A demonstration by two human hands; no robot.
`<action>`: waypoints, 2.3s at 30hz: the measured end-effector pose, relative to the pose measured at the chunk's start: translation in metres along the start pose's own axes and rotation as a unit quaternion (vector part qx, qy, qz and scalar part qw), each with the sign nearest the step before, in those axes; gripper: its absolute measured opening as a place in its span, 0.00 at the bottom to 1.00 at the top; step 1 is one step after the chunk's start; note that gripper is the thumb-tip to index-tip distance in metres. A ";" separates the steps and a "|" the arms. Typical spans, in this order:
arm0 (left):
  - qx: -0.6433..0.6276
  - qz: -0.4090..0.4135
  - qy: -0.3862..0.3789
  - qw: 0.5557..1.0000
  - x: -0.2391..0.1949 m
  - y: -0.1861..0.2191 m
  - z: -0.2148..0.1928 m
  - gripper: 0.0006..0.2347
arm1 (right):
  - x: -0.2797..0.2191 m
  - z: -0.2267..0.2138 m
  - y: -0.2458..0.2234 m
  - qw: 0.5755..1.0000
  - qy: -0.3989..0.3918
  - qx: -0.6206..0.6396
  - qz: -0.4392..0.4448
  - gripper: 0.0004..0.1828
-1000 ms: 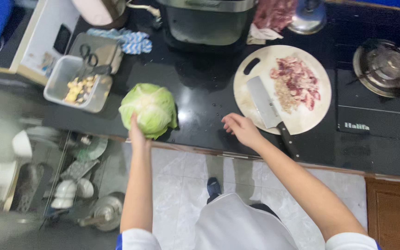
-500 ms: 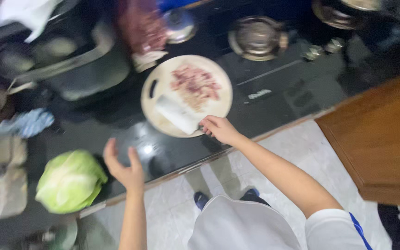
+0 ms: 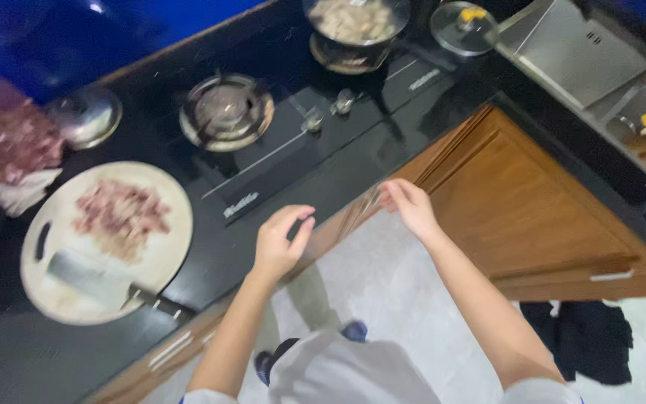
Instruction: The person chops raw meat on a cutting board using a cleaver, then stirs pieces of meat cooking in a pan on the stove. The person also wipes the stovetop with a cloth and retrieves a plate from a dish rack.
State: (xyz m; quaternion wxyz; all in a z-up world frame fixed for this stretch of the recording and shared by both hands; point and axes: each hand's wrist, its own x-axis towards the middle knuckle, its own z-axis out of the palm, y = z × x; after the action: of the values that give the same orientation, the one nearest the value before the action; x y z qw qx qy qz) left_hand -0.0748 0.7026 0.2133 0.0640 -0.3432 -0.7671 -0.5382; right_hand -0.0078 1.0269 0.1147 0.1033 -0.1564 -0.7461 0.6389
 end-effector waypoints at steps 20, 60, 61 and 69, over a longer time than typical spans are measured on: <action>0.254 -0.160 -0.068 0.951 0.228 -0.176 0.181 0.09 | 0.279 -0.141 -0.105 0.927 0.041 -0.272 -0.255 0.07; 0.302 0.044 -0.005 0.952 0.327 -0.109 0.223 0.05 | 0.414 -0.181 -0.039 0.828 -0.343 -0.421 0.138 0.29; 0.293 0.046 -0.001 0.955 0.330 -0.104 0.225 0.04 | 0.410 -0.180 -0.029 0.861 -0.357 -0.312 0.184 0.26; 0.248 0.025 -0.015 0.968 0.324 -0.087 0.242 0.03 | 0.390 -0.171 0.006 0.876 -0.304 0.156 0.341 0.10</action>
State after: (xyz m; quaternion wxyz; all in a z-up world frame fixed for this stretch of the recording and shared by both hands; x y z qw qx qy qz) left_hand -0.3062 1.0456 0.1974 0.1489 -0.3437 -0.8687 -0.3241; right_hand -0.3087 1.3279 0.1189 -0.3295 -0.1810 -0.5316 0.7590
